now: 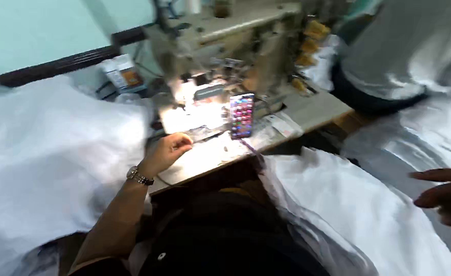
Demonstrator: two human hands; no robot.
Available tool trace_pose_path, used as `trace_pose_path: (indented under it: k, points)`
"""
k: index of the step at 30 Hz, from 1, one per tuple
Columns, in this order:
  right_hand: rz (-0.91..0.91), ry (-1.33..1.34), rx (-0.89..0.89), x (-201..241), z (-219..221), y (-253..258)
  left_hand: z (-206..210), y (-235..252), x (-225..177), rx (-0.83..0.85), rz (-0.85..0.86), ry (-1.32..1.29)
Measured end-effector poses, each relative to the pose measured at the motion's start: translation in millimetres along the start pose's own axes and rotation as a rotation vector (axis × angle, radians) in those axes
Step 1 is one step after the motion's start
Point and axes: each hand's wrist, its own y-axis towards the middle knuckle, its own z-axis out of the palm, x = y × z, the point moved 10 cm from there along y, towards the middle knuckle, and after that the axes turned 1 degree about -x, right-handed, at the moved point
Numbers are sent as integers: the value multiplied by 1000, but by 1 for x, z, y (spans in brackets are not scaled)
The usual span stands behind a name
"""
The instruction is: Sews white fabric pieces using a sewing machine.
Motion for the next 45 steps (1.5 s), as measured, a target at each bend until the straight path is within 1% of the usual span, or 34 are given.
trace_pose_path:
  k: [2,3,5,6,7,9,11,12,13,14,15,16,17,18,20,22,23,24,25,26,28,31,33,34,36,37,38,39,40,41,42,43,44,45]
  points:
    - [-24,-55,215,30,63,58,-56,-49,49,-272,-224,5]
    - [-64,-79,299,44,95,80,-76,-77,75,-399,-336,25]
    - [-203,-154,386,60,156,116,-98,-133,122,-611,-548,134]
    - [-278,-206,410,66,186,130,-101,-153,138,-668,-622,215]
    - [-339,-249,444,72,216,141,-99,-164,147,-677,-674,276]
    - [-435,-288,563,87,276,156,-93,-163,148,-644,-701,335]
    - [-407,-259,738,91,336,167,-87,-154,145,-585,-707,359]
    - [-369,-237,786,87,364,172,-84,-150,145,-533,-722,367]
    - [-340,-236,783,78,390,179,-81,-146,146,-476,-738,383]
    - [-335,-260,720,67,412,186,-78,-143,149,-418,-744,412]
    - [-345,-303,613,58,425,190,-76,-142,151,-365,-743,438]
    - [-391,-350,461,55,429,191,-75,-141,153,-321,-743,450]
    - [-437,-379,346,54,428,191,-75,-143,152,-298,-744,449]
    - [-472,-374,286,53,425,190,-78,-145,149,-307,-735,427]
    - [-497,-344,266,48,420,190,-92,-148,130,-424,-684,278]
    - [-496,-303,277,51,419,194,-111,-146,96,-596,-568,-31]
    - [-484,-246,312,55,421,195,-118,-143,78,-634,-496,-184]
    - [-482,-160,362,63,424,196,-122,-138,62,-632,-433,-279]
    - [-489,-64,420,77,429,198,-126,-133,51,-615,-387,-292]
    - [-511,12,474,96,435,200,-130,-129,43,-603,-367,-234]
    - [-578,60,544,141,449,204,-137,-125,37,-608,-388,-69]
    - [-612,-56,655,201,482,215,-144,-123,20,-659,-375,32]
    - [-605,-214,756,225,513,223,-150,-121,4,-656,-340,79]
    - [-603,-303,795,230,529,226,-154,-120,-3,-610,-329,110]
    - [-595,-420,835,228,552,235,-166,-116,-11,-421,-362,258]
    - [-598,-443,827,228,557,240,-179,-117,-11,-301,-426,405]
    - [-614,-452,796,230,557,246,-201,-119,-9,-202,-507,583]
    - [-625,-438,741,235,549,254,-233,-121,-10,-170,-569,762]
    - [-637,-396,655,247,533,263,-274,-124,-18,-226,-639,905]
    - [-658,-339,544,263,510,271,-318,-126,-35,-339,-723,986]
    - [-696,-284,413,283,482,278,-359,-131,-52,-488,-764,1044]
    - [-744,-216,272,304,451,281,-397,-138,-61,-636,-770,1148]
    - [-801,-140,129,323,419,281,-427,-146,-60,-771,-735,1276]
    - [-845,-82,18,337,393,279,-441,-148,-59,-839,-695,1341]
